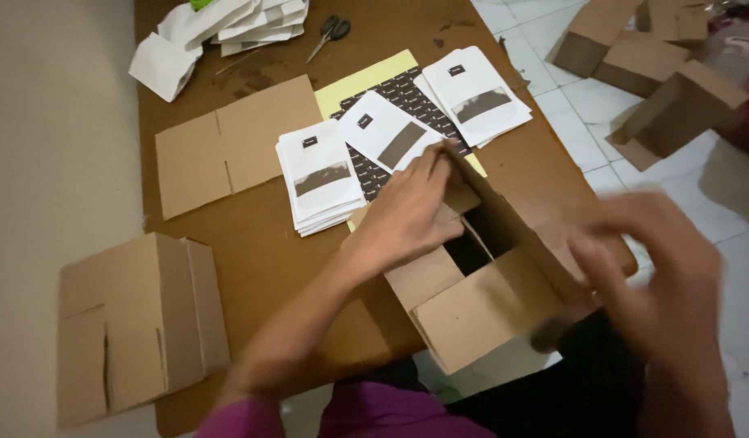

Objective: The person folds a flat cardboard sheet into a small box, places two white packets inside, and closes the flaps. They then set the finished box aside and begin folding another flat cardboard sheet.

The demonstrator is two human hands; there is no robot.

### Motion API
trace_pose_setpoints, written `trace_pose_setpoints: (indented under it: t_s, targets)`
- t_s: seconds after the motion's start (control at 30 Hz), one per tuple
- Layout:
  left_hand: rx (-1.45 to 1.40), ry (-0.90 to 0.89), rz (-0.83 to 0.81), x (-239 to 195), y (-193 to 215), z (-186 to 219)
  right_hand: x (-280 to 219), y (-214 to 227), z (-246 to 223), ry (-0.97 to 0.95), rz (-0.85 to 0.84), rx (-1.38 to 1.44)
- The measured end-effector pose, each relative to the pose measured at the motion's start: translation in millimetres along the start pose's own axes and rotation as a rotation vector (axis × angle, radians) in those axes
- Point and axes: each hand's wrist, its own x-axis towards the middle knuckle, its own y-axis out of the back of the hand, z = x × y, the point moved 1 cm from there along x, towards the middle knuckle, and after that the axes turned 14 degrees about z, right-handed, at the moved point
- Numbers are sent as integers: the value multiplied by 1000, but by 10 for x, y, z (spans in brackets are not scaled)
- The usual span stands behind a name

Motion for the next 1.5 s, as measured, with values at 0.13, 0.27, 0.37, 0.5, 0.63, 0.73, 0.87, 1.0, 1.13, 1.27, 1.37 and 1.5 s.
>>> trace_pose_setpoints:
  t_s: [0.13, 0.27, 0.37, 0.5, 0.63, 0.73, 0.87, 1.0, 1.13, 1.27, 1.37, 1.5]
  targets:
    - [-126, -208, -30, 62, -128, -26, 295, -312, 149, -287, -436, 164]
    - [-263, -291, -58, 116, -174, -51, 182, -621, 245, -405, -634, 472]
    - [-351, -213, -53, 65, -58, -41, 128, -694, 207, -381, -627, 549]
    - [-185, -279, 5, 41, 282, 74, 96, -825, 193, -381, -588, 556]
    - [-260, -278, 86, 24, 165, -64, 96, -888, 164, -292, -576, 498]
    - [-231, -289, 140, 32, -15, -187, 95, -933, 67, -134, -523, 504]
    - [-212, -298, 201, 12, -87, -215, 155, -936, 42, 35, -538, 457]
    - [-270, -279, 173, 3, -113, -238, 155, -975, 190, 31, -533, 388]
    - [-264, -293, 157, 0, -152, -260, 151, -1043, 273, -159, -480, 414]
    - [-361, -185, 173, 0, -38, -278, 103, -1084, 459, -273, -353, 534]
    - [-383, -162, 238, -17, -18, -248, 75, -1134, 538, -273, -341, 552]
    - [-364, -152, 324, -7, -112, -234, 52, -1171, 571, -224, -270, 600]
